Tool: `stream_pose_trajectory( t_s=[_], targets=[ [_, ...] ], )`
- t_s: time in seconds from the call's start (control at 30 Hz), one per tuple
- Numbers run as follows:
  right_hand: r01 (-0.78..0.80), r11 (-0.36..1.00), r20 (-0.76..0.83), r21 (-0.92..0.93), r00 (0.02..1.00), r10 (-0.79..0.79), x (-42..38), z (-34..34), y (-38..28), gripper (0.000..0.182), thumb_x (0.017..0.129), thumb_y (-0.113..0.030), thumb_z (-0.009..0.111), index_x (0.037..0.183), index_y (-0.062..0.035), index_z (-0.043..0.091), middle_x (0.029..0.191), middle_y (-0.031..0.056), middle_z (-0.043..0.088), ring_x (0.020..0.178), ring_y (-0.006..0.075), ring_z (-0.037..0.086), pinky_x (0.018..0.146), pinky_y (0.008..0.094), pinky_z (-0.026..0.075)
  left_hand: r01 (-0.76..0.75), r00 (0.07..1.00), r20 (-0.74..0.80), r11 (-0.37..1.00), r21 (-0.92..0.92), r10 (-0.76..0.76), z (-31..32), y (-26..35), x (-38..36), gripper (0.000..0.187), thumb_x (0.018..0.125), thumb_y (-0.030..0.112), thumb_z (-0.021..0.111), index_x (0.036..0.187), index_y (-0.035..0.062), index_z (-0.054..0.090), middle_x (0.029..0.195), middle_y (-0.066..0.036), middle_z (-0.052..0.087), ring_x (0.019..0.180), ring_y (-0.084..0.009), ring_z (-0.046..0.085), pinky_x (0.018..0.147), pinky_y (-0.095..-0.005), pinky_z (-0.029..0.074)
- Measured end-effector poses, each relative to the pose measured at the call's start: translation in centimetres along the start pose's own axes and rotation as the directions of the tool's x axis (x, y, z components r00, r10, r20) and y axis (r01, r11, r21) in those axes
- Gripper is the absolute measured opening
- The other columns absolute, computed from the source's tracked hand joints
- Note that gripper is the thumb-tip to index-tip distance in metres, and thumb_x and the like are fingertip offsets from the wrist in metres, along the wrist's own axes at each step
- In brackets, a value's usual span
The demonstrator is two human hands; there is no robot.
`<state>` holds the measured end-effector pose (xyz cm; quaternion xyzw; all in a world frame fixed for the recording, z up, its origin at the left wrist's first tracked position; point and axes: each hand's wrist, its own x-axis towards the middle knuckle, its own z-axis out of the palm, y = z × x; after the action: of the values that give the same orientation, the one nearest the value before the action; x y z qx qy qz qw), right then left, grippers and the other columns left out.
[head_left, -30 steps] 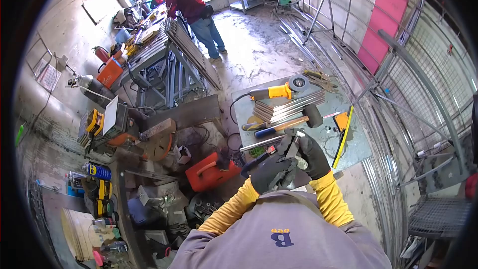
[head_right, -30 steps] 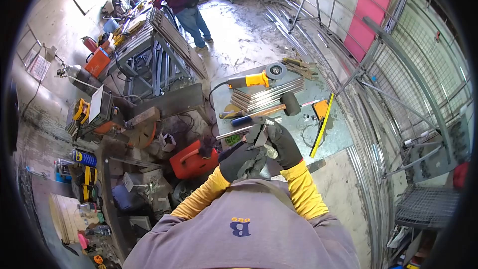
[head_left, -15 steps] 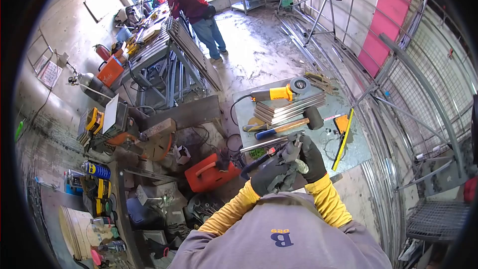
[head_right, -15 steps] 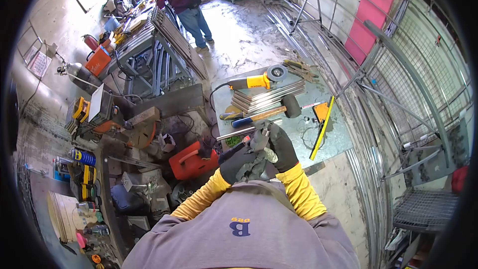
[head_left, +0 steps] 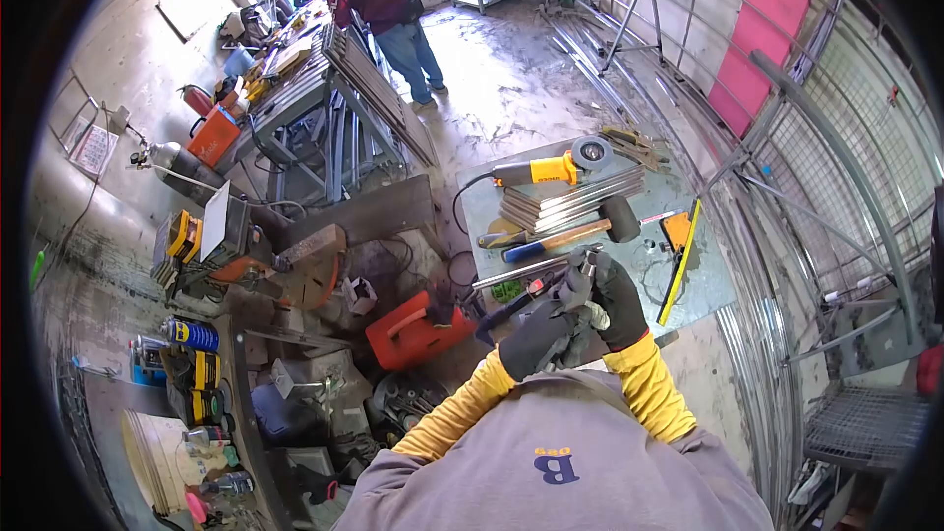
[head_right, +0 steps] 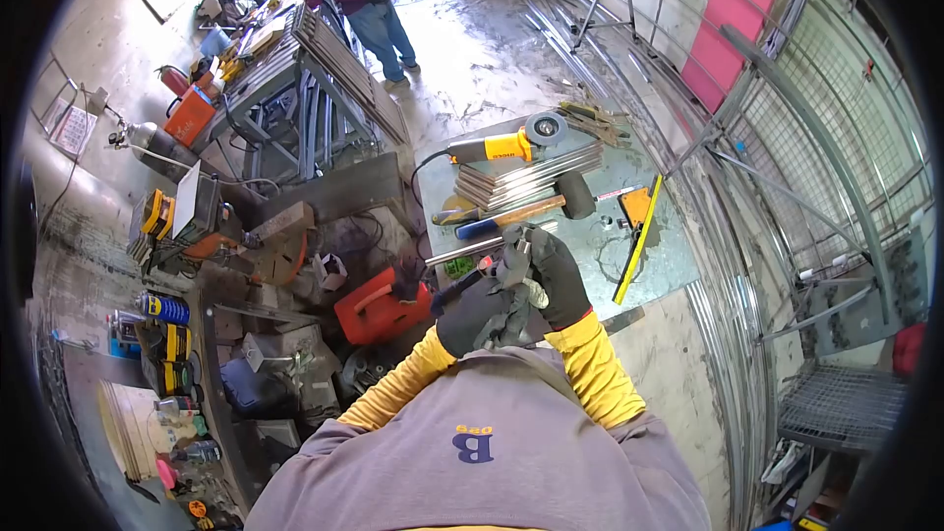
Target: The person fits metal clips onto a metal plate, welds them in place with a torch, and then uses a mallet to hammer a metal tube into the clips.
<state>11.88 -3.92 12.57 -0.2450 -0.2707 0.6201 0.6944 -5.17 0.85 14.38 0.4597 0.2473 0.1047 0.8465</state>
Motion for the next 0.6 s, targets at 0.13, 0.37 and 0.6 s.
stream_pose_trajectory(
  t_s=[0.13, 0.37, 0.6],
  targets=[
    [-0.136, 0.987, -0.055, -0.085, 0.99, 0.132, 0.4, 2.9, -2.3, 0.063, 0.108, -0.054, 0.055, 0.14, 0.0009, 0.057, 0.117, 0.0092, 0.07, 0.102, 0.0187, 0.068, 0.092, 0.0321, 0.056, -0.088, 0.994, -0.072, 0.996, -0.031, 0.086, -0.6, -0.7, 0.3, 0.034, 0.107, 0.039, 0.059, 0.113, 0.0059, 0.065, 0.081, -0.003, 0.063, 0.065, -0.0123, 0.059, 0.059, -0.0274, 0.047],
    [-0.179, 0.945, -0.066, -0.274, 0.984, 0.168, 0.0, -0.1, 0.4, 0.049, 0.106, -0.041, 0.064, 0.131, 0.0015, 0.068, 0.118, 0.0066, 0.072, 0.105, 0.0106, 0.064, 0.094, 0.0266, 0.051, -0.081, 0.983, -0.167, 0.996, -0.046, 0.072, -1.7, 0.3, 0.1, 0.035, 0.112, 0.037, 0.053, 0.117, 0.004, 0.065, 0.092, -0.005, 0.067, 0.075, -0.0147, 0.062, 0.066, -0.0295, 0.052],
    [-0.176, 0.888, -0.2, -0.425, 0.975, 0.097, -0.2, 0.9, -0.7, 0.037, 0.103, -0.033, 0.069, 0.114, 0.0017, 0.075, 0.099, 0.0017, 0.074, 0.087, 0.0095, 0.065, 0.08, 0.026, 0.051, -0.132, 0.943, -0.189, 0.83, 0.541, 0.273, -2.2, -0.9, 0.7, 0.036, 0.107, 0.028, 0.057, 0.122, -0.003, 0.067, 0.1, -0.007, 0.07, 0.087, -0.0147, 0.062, 0.078, -0.0325, 0.051]
  ],
)
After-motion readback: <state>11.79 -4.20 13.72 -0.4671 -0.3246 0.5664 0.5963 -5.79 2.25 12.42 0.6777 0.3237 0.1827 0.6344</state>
